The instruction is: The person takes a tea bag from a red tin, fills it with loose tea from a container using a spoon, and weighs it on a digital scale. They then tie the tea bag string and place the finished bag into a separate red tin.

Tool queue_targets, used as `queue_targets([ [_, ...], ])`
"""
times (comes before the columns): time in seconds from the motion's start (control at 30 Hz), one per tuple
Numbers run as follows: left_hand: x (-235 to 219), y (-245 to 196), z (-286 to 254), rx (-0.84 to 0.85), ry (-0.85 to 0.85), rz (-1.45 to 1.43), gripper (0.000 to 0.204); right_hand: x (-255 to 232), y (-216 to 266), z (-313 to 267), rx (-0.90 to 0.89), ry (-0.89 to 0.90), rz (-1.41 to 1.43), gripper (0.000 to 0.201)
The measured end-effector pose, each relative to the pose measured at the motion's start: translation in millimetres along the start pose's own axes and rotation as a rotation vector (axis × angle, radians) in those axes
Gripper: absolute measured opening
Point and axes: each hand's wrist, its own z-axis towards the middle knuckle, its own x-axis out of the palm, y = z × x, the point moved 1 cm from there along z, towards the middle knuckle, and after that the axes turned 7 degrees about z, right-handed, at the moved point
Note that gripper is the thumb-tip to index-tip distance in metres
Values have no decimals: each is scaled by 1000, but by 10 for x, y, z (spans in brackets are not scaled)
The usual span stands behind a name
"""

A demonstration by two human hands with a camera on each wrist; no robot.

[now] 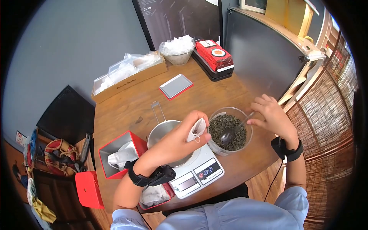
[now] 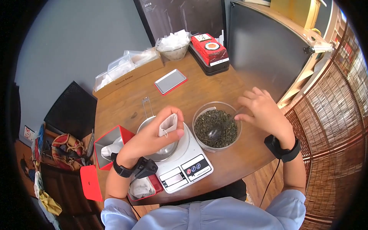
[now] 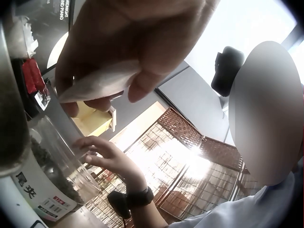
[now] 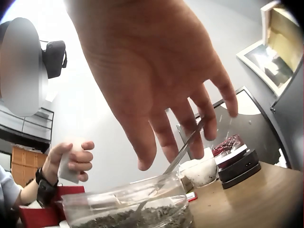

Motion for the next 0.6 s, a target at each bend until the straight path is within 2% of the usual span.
queue_targets([
  [0.03,-3,-46,-8,-81,65,-41,31,28,60,11,-142,-143,-217,32],
  [0.07,-5,-67,-12,-161,130,-83,31,15,149,33,-122,-121,-109,44],
  [0.1,-8,-45,-14,-161,133,-82,31,7,299,61,-113,-140,71,44],
  [0.13,0,-6,-26,-139,178,-132,42,8,461,95,-103,-159,252,44],
  [0.17,15,13,-38,-118,225,-182,53,9,599,137,-184,-134,329,43],
  [0.2,31,-9,-54,-119,229,-180,53,25,712,176,-266,-110,406,43],
  [0.27,45,-88,-85,15,121,20,66,92,888,223,-328,-125,455,42],
  [0.33,56,-82,-95,22,135,-24,69,143,956,276,-465,-141,488,34],
  [0.4,67,-74,-99,29,145,-69,71,175,948,315,-451,-143,506,29],
  [0.47,75,-56,-98,0,61,-292,64,199,935,325,-439,-143,522,24],
  [0.5,56,-45,-89,1,61,-292,64,205,915,318,-397,-158,560,20],
  [0.57,-12,-17,-53,77,-104,-115,55,201,895,312,-349,-172,595,16],
  [0.6,-14,14,-34,136,-190,-87,44,192,885,314,-326,-175,572,15],
])
